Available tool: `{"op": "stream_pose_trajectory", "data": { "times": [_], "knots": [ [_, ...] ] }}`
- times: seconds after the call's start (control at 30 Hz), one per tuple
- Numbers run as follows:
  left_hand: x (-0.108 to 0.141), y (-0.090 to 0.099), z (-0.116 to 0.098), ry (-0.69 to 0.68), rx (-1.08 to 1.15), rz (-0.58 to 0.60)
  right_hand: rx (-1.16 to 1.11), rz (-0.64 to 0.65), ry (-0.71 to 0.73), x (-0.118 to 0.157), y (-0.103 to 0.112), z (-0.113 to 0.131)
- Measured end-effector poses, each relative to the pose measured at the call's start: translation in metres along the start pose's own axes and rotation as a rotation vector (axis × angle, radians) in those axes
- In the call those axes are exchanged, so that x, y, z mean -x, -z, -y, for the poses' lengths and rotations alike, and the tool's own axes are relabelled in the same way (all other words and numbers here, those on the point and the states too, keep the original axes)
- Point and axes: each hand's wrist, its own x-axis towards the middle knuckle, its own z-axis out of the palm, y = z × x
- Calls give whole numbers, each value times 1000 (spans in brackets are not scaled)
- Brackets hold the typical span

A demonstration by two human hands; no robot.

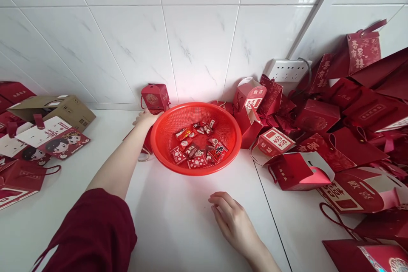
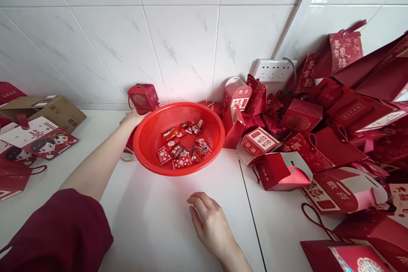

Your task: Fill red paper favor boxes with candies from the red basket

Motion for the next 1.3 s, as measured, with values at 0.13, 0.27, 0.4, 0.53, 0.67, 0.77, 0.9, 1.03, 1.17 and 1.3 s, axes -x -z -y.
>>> {"op": "stream_pose_trajectory", "data": {
  "times": [0.13, 0.27, 0.4, 0.53, 0.67, 0.77, 0.9, 1.03, 1.17, 1.3],
  "knots": [
    [0, -7, 6, 82, -31, 36, 0, 16, 5, 0, -3, 0],
    [2, -4, 15, 92, -46, 46, 9, 30, 12, 0, -4, 1],
    [10, 1, 28, 97, -58, 41, 12, 39, 0, 0, -3, 2],
    [15, 5, 41, 79, -64, 34, 20, 54, 1, 0, -4, 3],
    [12, 6, 44, 68, -66, 23, 22, 68, 9, 0, -5, 3],
    [8, 3, 37, 61, -66, 10, 28, 71, 11, 0, -6, 2],
    [10, -4, 22, 30, -62, -23, 36, 76, 2, 0, -9, 1],
    [19, -3, 12, -56, -70, -218, 40, 80, -16, 0, -10, -1],
    [17, 12, 10, -601, -166, -314, 38, 70, -13, -1, -9, 1],
    [-4, 25, -2, -935, -227, -104, 46, 78, 14, -1, -10, 3]
  ]
}}
